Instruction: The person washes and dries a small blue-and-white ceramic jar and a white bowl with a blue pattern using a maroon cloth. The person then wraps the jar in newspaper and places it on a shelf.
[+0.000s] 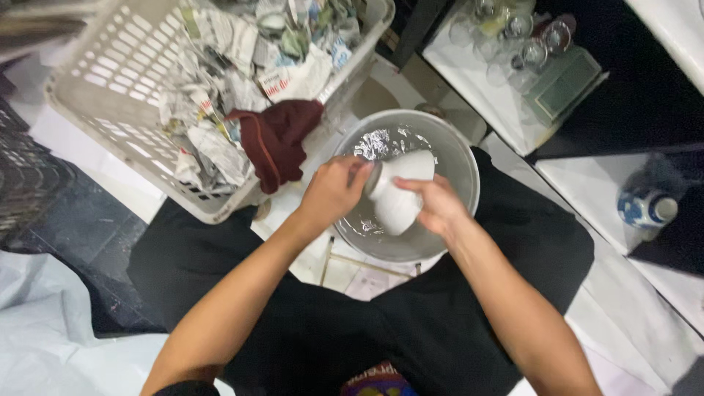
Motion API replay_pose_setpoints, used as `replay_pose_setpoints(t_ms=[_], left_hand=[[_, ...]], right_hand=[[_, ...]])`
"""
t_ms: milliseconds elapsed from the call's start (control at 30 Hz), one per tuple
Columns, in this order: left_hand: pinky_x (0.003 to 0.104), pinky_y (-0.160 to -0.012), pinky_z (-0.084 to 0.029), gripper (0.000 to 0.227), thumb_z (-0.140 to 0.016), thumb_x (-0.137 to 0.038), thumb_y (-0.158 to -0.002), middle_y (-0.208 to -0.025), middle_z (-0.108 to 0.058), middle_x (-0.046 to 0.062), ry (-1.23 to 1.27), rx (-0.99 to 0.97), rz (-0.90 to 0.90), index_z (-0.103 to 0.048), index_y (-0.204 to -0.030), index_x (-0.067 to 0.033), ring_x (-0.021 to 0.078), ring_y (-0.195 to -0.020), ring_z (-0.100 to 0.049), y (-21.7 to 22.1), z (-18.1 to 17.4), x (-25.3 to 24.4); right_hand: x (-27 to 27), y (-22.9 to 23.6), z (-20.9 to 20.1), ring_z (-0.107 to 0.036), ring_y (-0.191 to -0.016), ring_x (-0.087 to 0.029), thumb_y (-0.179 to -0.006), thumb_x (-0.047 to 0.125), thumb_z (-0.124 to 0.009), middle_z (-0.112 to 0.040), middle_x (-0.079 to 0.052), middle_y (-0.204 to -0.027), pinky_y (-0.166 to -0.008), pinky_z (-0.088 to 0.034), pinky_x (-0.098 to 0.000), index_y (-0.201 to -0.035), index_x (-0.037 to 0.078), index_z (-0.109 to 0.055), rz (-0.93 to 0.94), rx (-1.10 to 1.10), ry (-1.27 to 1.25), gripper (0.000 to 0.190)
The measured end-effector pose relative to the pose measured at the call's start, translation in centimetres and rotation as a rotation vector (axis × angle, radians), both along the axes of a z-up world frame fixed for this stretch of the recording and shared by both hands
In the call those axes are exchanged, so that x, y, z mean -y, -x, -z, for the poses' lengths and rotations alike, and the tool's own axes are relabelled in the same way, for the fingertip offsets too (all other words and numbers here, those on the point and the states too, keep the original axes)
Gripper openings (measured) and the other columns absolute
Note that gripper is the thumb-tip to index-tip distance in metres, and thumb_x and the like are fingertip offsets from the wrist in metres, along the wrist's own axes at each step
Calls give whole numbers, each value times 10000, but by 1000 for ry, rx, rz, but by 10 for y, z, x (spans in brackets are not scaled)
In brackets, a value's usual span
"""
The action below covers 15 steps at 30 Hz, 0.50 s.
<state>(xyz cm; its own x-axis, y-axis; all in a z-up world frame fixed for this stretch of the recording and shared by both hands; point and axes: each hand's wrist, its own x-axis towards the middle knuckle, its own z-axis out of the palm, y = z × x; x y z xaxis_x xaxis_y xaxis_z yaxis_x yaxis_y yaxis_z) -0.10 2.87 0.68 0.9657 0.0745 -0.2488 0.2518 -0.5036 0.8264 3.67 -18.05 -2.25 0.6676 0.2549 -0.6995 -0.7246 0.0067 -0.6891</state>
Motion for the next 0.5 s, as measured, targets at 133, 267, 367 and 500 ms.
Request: replay_pose_setpoints(t_ms=[133,267,367,500], left_hand=[[384,-857,-508,570,-484,-539,-1024,-935,-740,202,203,-191,-4,-742,-1067,-32,324,-957,-716,-17,8,4],[354,-847,-534,608,-457,-576,-993,-901,-772,191,292,-341,15,-753,-1063,-49,301,-948,-754,-8,9,9],[382,-842,-551,487,-607,-481,-953,-963,-747,195,118,-248,-53,-698,-1097,-25,308,-943,-741,-10,-2,5],[441,-868,-541,292,-711,-182,-926,-1075,-694,196,-146,458,24,-695,-1145,9,376,-998,-665,-9,-22,-15]], right_hand=[[-8,1,-13,-744,-882,-238,-820,2,-719,-760,-121,-1015,-745,-610,-397,-1083,-2,-717,72,-91,-3,262],[-14,22,-20,-717,-863,-240,-888,62,-762,-769,-140,-962,-776,-565,-391,-1075,-24,-729,-146,188,441,208],[-18,15,-21,-740,-842,-260,-828,50,-743,-778,-136,-941,-704,-595,-403,-1054,-59,-736,40,-108,-48,251],[-18,16,-18,-719,-782,-269,-878,78,-741,-776,-135,-954,-715,-563,-402,-1114,-15,-747,-178,166,257,254]])
